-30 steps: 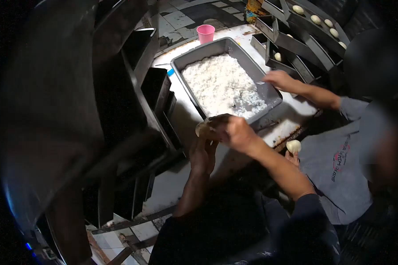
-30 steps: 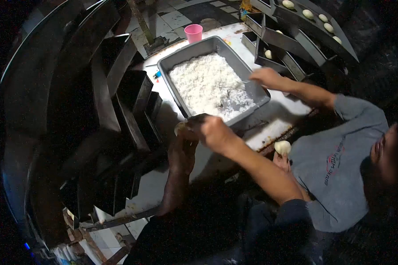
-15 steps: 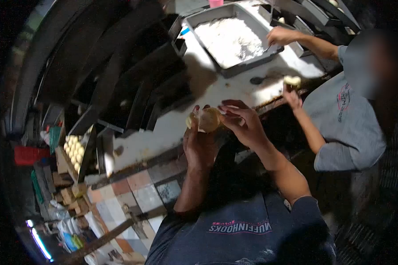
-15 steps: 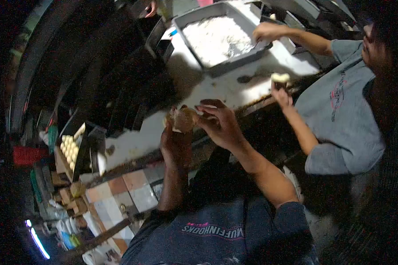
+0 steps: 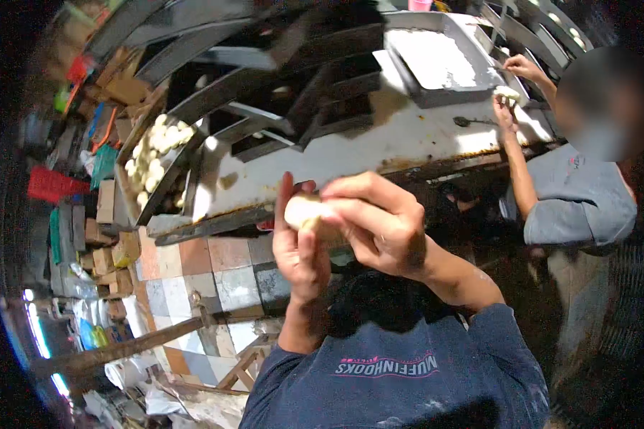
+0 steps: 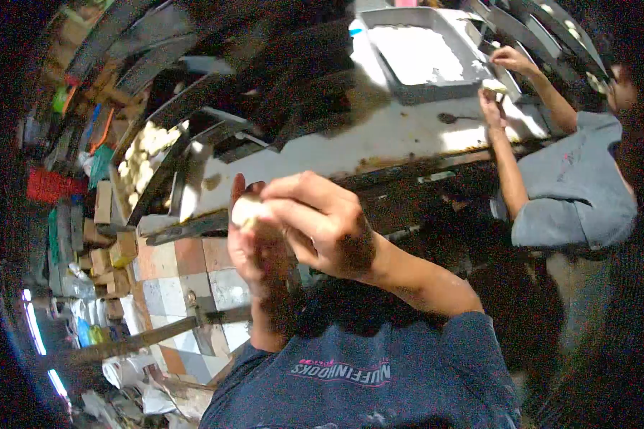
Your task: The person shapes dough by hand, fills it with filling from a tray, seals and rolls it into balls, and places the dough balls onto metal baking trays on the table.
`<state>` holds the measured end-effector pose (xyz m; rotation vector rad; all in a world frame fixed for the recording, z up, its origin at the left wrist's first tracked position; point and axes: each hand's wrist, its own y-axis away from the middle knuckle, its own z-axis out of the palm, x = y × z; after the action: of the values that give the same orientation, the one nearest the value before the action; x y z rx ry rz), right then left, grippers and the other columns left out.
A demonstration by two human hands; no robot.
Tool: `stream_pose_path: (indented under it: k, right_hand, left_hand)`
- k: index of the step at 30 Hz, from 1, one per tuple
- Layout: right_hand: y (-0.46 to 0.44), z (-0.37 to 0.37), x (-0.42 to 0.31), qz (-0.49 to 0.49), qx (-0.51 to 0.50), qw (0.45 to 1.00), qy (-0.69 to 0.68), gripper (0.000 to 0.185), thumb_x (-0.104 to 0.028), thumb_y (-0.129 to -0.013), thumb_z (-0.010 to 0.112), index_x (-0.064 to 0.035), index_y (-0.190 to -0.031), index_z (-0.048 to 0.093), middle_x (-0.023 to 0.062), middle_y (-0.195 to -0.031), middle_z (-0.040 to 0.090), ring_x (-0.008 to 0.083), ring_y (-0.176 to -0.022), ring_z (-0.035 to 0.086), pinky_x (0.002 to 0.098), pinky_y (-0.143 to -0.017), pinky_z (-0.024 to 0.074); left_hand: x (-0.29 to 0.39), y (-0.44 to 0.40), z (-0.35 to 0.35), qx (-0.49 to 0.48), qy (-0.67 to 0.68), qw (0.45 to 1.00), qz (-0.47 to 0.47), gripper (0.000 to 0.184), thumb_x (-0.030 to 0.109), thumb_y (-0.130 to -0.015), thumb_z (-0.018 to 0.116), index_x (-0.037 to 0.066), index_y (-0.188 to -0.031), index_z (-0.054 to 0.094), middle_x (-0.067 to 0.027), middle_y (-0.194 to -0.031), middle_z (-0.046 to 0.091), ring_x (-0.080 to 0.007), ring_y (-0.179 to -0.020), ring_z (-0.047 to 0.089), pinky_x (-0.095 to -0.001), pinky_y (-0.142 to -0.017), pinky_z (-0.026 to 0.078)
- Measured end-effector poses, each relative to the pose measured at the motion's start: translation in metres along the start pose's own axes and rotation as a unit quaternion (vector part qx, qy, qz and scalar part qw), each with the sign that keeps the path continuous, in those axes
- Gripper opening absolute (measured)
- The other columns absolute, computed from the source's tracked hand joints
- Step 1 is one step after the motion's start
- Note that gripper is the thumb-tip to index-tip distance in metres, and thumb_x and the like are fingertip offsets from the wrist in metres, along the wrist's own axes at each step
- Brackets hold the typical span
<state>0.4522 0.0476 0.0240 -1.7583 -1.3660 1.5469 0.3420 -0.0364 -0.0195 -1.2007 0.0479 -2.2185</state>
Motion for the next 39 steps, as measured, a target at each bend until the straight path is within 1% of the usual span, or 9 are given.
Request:
stream_pose_path:
  k: [6,10,12,13,19,23,27,34,39]
  right_hand:
    - [-0.031,0.059,-0.036,0.431,-0.223,0.8,-0.354,0.027,-0.004,-0.078,0.079,0.0024,-0.103,0.071,0.007,-0.089,0.07,0.0105,-0.077,0.066,0.0244,-0.062,0.0529]
    - [-0.036,0.134,-0.053,0.145,-0.134,0.951,-0.239,0.019,-0.005,-0.078,0.077,0.0032,-0.095,0.072,0.0127,-0.083,0.068,0.0182,-0.075,0.068,0.0283,-0.066,0.0545]
    - [-0.047,0.158,-0.073,0.059,-0.179,0.966,-0.177,0.03,-0.008,-0.076,0.078,0.0026,-0.102,0.069,0.0154,-0.096,0.067,0.0264,-0.08,0.068,0.0342,-0.069,0.0561]
    - [-0.046,0.175,-0.08,0.04,-0.182,0.973,-0.139,0.031,-0.006,-0.073,0.08,0.0031,-0.101,0.069,0.0164,-0.094,0.067,0.0279,-0.081,0.069,0.0342,-0.071,0.0567]
    - [-0.054,0.244,-0.084,-0.035,-0.129,0.979,-0.153,0.018,-0.002,-0.076,0.076,0.0027,-0.092,0.069,0.0134,-0.083,0.066,0.0258,-0.073,0.066,0.0328,-0.065,0.0552]
    - [-0.073,0.239,-0.095,0.25,-0.245,0.919,-0.181,0.023,-0.003,-0.072,0.081,0.0004,-0.092,0.072,0.0116,-0.088,0.068,0.0221,-0.074,0.067,0.0308,-0.065,0.0543]
    - [-0.057,0.248,-0.072,0.116,-0.16,0.944,-0.263,0.027,0.004,-0.071,0.076,0.0035,-0.098,0.071,0.0174,-0.097,0.069,0.0246,-0.079,0.069,0.031,-0.071,0.0562]
    - [-0.069,0.208,-0.028,-0.041,-0.066,0.951,-0.299,0.025,0.008,-0.081,0.067,0.007,-0.105,0.068,0.0261,-0.112,0.066,0.0349,-0.098,0.069,0.04,-0.082,0.0584]
    - [-0.112,0.135,0.0,0.171,-0.281,0.913,-0.242,0.017,0.005,-0.077,0.066,0.004,-0.094,0.067,0.0207,-0.1,0.067,0.0304,-0.101,0.065,0.0397,-0.089,0.0501]
  left_hand:
    - [0.064,0.01,-0.069,0.032,-0.278,0.932,0.23,0.032,0.039,-0.093,0.063,0.007,-0.098,0.059,-0.0224,-0.126,0.052,-0.0276,-0.1,0.059,-0.042,-0.086,0.05]
    - [0.094,0.012,-0.13,0.049,-0.482,0.791,0.375,0.026,0.027,-0.092,0.068,0.017,-0.116,0.065,-0.0183,-0.12,0.056,-0.0279,-0.097,0.063,-0.0355,-0.076,0.055]
    - [0.109,0.022,-0.154,0.123,-0.419,0.855,0.278,0.034,0.018,-0.09,0.071,0.02,-0.123,0.066,-0.015,-0.119,0.052,-0.0256,-0.097,0.061,-0.0322,-0.074,0.054]
    - [0.119,0.017,-0.155,0.143,-0.574,0.732,0.336,0.042,0.014,-0.086,0.075,0.021,-0.126,0.066,-0.0121,-0.116,0.048,-0.0245,-0.097,0.059,-0.0306,-0.073,0.053]
    - [0.164,0.018,-0.196,0.083,-0.136,0.977,0.143,0.06,0.04,-0.085,0.066,0.004,-0.131,0.054,-0.0113,-0.123,0.043,-0.028,-0.112,0.046,-0.0394,-0.098,0.04]
    - [0.156,0.006,-0.224,0.034,-0.116,0.974,0.192,0.04,0.051,-0.094,0.054,0.014,-0.106,0.063,-0.01,-0.115,0.041,-0.028,-0.106,0.045,-0.0419,-0.094,0.041]
    - [0.158,-0.022,-0.216,0.046,-0.224,0.931,0.284,0.022,0.041,-0.091,0.066,0.02,-0.093,0.061,-0.0096,-0.108,0.044,-0.0249,-0.094,0.048,-0.0342,-0.076,0.05]
    - [0.136,-0.088,-0.163,-0.004,-0.184,0.94,0.288,0.119,0.043,-0.046,0.098,-0.004,-0.136,0.036,-0.0109,-0.113,0.047,-0.0183,-0.094,0.051,-0.0304,-0.072,0.05]
    - [0.135,-0.144,-0.117,-0.165,-0.295,0.899,0.279,0.034,0.032,-0.081,0.082,0.006,-0.076,0.061,-0.0052,-0.072,0.06,-0.0199,-0.064,0.055,-0.0338,-0.062,0.046]
